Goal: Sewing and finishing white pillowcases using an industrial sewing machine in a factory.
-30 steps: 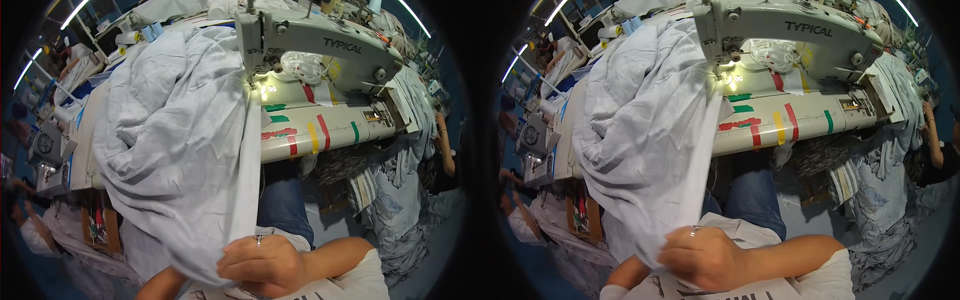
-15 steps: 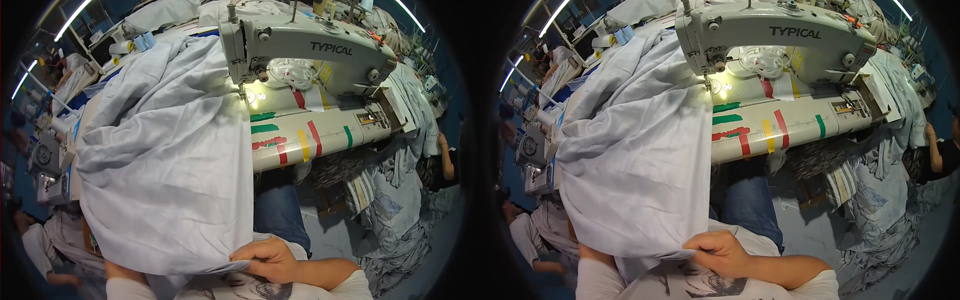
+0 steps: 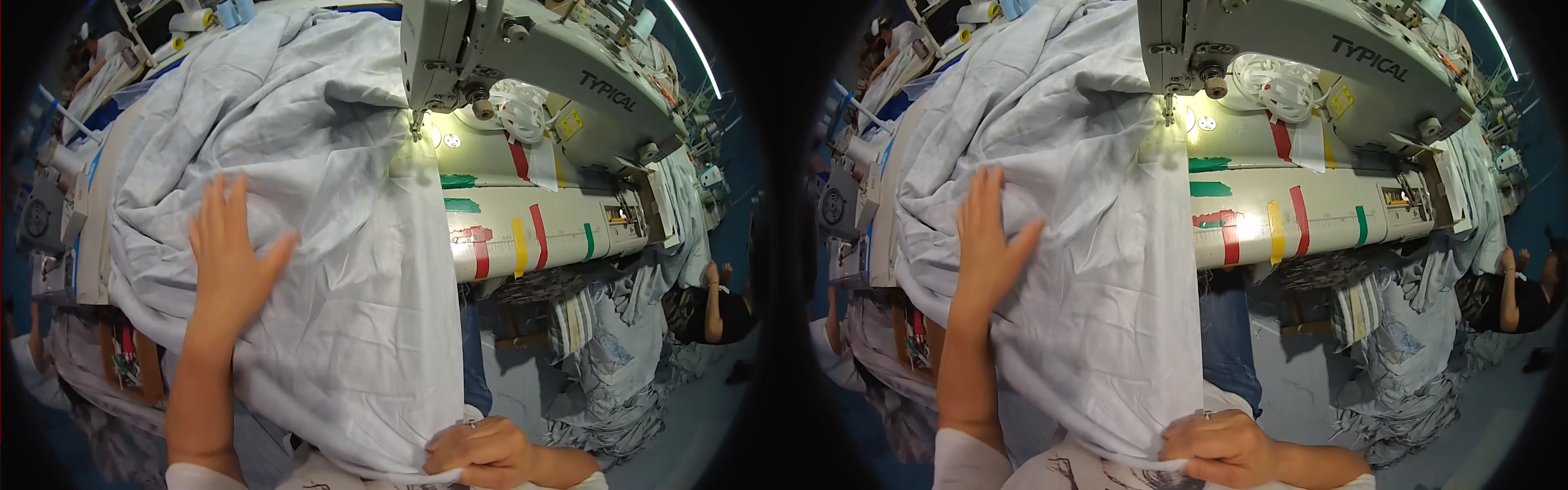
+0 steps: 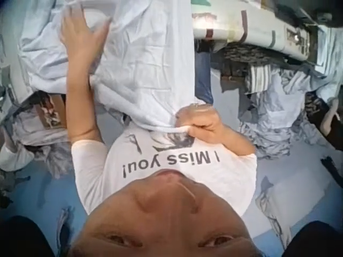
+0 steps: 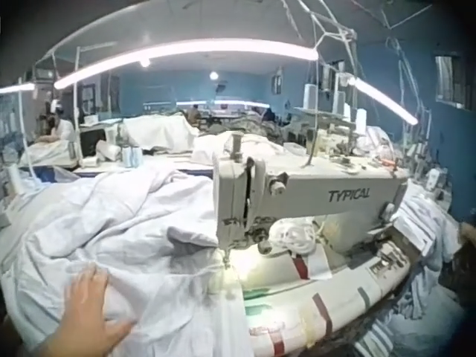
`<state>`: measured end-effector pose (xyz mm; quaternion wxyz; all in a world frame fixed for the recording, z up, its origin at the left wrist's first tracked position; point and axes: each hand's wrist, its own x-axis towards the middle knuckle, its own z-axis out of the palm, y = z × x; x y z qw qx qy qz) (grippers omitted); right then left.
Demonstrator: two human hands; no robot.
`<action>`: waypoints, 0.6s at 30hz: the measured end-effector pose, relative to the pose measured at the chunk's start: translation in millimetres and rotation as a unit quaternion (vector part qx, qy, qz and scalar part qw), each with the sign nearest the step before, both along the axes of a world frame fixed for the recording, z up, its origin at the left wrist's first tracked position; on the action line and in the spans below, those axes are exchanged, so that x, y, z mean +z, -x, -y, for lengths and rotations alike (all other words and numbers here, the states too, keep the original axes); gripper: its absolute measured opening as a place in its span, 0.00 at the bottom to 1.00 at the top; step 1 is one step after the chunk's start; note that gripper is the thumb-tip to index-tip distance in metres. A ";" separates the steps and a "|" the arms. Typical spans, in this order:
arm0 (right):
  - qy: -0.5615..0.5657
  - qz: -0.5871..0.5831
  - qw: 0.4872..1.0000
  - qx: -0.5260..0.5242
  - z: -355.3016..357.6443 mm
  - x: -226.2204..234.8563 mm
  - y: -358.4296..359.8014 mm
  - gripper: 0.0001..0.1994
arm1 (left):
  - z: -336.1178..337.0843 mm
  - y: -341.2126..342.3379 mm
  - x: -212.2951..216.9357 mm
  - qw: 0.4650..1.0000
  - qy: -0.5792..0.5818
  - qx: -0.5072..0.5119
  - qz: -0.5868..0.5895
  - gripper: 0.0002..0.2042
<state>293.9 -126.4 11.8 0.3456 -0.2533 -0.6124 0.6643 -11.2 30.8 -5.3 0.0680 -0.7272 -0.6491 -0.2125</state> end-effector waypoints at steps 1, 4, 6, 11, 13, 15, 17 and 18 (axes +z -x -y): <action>0.000 0.000 1.000 -0.020 0.0 -12.8 -1.0 0.08 | -29.7 1.2 -13.6 0.999 -0.040 0.014 -0.027 0.29; 0.111 0.078 0.990 -0.028 -4.7 -50.3 -1.7 0.08 | -79.7 17.8 -30.4 0.999 -0.030 0.032 -0.021 0.17; 0.119 0.063 0.990 -0.037 -14.7 -70.6 -1.6 0.08 | -99.6 21.0 -39.1 0.999 0.020 0.033 0.013 0.12; 0.141 0.043 0.989 -0.034 -54.1 -88.2 -2.2 0.07 | -146.0 20.7 -52.5 0.999 -0.052 0.011 0.001 0.09; 0.145 0.040 0.988 -0.026 -74.0 -89.5 1.9 0.09 | -163.9 23.5 -56.0 0.998 -0.059 0.007 0.004 0.09; 0.097 0.034 0.993 -0.060 -95.3 -83.1 9.6 0.08 | -178.3 26.7 -60.3 0.998 -0.067 0.002 0.005 0.09; 0.105 0.041 0.992 -0.060 -108.3 -85.5 12.0 0.08 | -189.6 30.9 -65.8 0.998 -0.065 0.002 -0.014 0.10; 0.089 0.047 0.993 -0.067 -111.1 -92.7 12.2 0.08 | -192.9 31.5 -73.4 0.998 -0.065 0.004 -0.012 0.10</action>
